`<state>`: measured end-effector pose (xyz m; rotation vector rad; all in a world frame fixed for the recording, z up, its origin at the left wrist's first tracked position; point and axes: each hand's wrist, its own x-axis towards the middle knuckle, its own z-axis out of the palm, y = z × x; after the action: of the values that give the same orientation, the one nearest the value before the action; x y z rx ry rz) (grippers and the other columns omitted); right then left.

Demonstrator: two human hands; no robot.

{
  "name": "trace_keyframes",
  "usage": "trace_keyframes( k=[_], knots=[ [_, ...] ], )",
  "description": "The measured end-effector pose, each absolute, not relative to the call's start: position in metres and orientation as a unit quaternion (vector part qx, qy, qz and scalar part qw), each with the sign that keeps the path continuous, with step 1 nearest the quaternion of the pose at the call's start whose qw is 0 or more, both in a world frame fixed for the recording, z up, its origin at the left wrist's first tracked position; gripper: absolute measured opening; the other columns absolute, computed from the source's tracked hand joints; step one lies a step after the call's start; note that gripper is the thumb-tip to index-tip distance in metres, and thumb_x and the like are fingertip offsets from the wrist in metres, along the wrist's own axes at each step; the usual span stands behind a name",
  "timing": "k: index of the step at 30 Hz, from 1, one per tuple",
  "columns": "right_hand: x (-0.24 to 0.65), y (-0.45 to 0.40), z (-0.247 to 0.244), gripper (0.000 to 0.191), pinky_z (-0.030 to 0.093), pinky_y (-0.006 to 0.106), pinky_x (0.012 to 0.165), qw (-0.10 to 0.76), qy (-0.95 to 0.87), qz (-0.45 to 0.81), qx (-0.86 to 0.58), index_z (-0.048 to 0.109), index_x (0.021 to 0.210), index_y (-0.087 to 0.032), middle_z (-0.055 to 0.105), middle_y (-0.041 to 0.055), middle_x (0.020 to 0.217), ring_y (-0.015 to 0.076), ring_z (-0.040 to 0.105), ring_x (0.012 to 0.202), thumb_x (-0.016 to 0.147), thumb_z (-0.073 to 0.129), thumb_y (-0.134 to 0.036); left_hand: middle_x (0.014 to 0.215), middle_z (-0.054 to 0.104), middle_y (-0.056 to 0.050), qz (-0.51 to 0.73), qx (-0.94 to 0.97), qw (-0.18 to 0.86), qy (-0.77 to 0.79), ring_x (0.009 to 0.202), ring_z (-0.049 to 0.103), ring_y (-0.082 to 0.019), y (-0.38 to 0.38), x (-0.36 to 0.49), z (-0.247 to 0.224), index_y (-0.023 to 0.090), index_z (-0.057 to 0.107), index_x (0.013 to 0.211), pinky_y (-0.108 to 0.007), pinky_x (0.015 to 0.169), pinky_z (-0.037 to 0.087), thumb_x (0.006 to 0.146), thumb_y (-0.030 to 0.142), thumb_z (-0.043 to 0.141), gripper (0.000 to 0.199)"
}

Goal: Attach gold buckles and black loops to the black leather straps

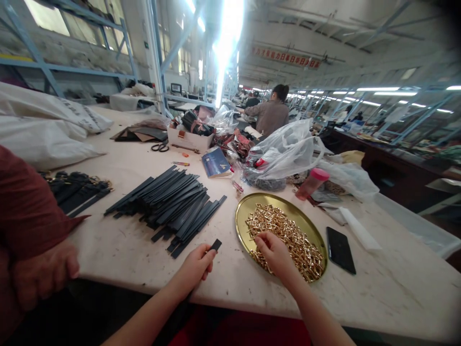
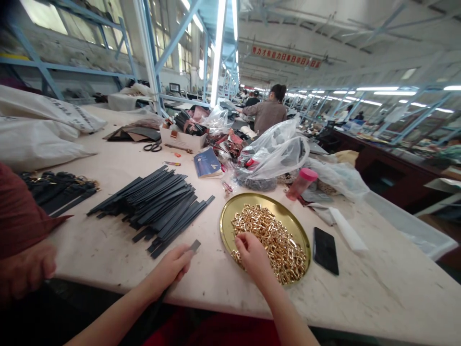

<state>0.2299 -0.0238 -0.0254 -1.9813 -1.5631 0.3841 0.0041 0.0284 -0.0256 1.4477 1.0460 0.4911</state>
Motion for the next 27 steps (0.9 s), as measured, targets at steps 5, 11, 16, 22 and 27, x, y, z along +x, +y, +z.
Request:
trace_keyframes(
  k=[5, 11, 16, 22, 27],
  knots=[
    [0.274, 0.015, -0.026, 0.023, 0.04, 0.027, 0.075, 0.187, -0.601, 0.023, -0.777, 0.058, 0.093, -0.016, 0.06, 0.0081, 0.094, 0.0174, 0.055, 0.085, 0.086, 0.038, -0.024, 0.048, 0.042, 0.009, 0.237, 0.599, 0.612, 0.458, 0.035, 0.033, -0.006, 0.037, 0.004, -0.043, 0.019, 0.041, 0.074, -0.019, 0.038, 0.023, 0.077, 0.046, 0.039, 0.028],
    [0.264, 0.051, -0.031, 0.016, 0.036, 0.027, 0.069, 0.073, -0.657, -0.006, -0.751, 0.065, 0.081, -0.019, 0.062, 0.0073, 0.085, 0.0195, 0.056, 0.081, 0.079, 0.052, -0.028, 0.047, 0.043, 0.009, 0.227, 0.6, 0.618, 0.455, 0.034, 0.033, -0.006, 0.037, 0.003, -0.05, 0.019, 0.04, 0.075, -0.019, 0.037, 0.023, 0.077, 0.045, 0.038, 0.026],
    [0.262, 0.05, -0.032, 0.021, 0.034, 0.027, 0.066, 0.027, -0.674, -0.027, -0.738, 0.065, 0.074, -0.019, 0.062, 0.007, 0.08, 0.0184, 0.056, 0.077, 0.083, 0.047, -0.027, 0.048, 0.044, 0.008, 0.231, 0.6, 0.616, 0.455, 0.035, 0.034, -0.006, 0.036, 0.002, -0.046, 0.019, 0.04, 0.074, -0.019, 0.038, 0.025, 0.078, 0.044, 0.039, 0.026],
    [0.257, 0.036, -0.031, 0.023, 0.035, 0.025, 0.071, 0.028, -0.672, -0.034, -0.739, 0.062, 0.084, -0.019, 0.064, 0.0059, 0.084, 0.0166, 0.057, 0.08, 0.086, 0.04, -0.021, 0.048, 0.044, 0.008, 0.238, 0.613, 0.603, 0.453, 0.036, 0.035, -0.007, 0.033, 0.002, -0.04, 0.018, 0.041, 0.073, -0.02, 0.039, 0.027, 0.079, 0.044, 0.039, 0.027],
    [0.262, 0.023, -0.029, 0.018, 0.035, 0.027, 0.066, 0.016, -0.653, -0.036, -0.757, 0.06, 0.082, -0.017, 0.065, 0.0081, 0.081, 0.019, 0.058, 0.075, 0.082, 0.042, -0.016, 0.048, 0.044, 0.008, 0.248, 0.62, 0.592, 0.451, 0.036, 0.034, -0.007, 0.031, 0.001, -0.043, 0.018, 0.04, 0.072, -0.02, 0.039, 0.027, 0.08, 0.043, 0.038, 0.026]
  ],
)
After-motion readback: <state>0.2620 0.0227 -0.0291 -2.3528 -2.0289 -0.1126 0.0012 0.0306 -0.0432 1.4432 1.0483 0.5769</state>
